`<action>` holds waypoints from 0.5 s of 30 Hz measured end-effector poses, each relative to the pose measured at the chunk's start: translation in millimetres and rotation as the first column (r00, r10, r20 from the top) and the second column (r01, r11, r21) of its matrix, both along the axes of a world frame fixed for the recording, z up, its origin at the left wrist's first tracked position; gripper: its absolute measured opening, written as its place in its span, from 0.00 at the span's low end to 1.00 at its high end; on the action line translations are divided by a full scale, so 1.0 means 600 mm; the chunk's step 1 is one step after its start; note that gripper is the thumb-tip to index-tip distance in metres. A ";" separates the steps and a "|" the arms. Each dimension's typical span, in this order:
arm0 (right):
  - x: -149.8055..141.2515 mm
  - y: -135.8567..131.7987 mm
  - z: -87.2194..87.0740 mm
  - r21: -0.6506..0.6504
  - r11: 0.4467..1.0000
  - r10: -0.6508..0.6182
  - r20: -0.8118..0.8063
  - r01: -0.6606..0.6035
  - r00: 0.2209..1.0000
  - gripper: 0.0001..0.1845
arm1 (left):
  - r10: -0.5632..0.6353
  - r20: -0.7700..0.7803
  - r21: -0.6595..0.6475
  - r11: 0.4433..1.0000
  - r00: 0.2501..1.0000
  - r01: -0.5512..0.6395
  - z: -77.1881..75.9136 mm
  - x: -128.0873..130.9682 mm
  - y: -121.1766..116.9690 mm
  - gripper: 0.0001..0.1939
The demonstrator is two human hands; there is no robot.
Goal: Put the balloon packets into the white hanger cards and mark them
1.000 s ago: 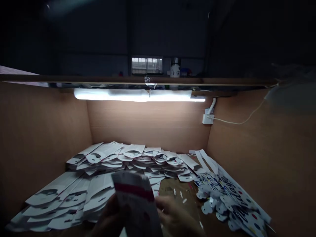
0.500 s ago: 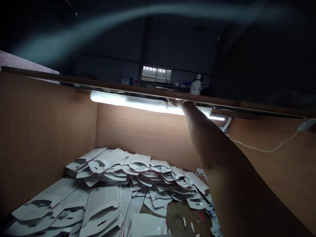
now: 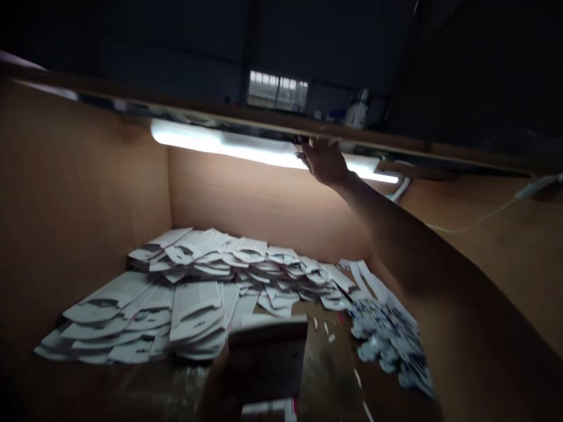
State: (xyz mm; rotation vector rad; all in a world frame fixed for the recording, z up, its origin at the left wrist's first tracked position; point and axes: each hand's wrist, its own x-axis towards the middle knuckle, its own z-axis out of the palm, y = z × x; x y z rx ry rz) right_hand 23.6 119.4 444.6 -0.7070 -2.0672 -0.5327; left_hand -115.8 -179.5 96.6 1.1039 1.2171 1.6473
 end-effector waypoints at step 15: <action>0.362 -0.298 -0.617 -0.670 0.593 -0.311 -0.702 -0.447 0.640 0.30 | -0.281 -0.194 0.162 0.936 0.940 0.313 -0.113 0.221 0.170 0.17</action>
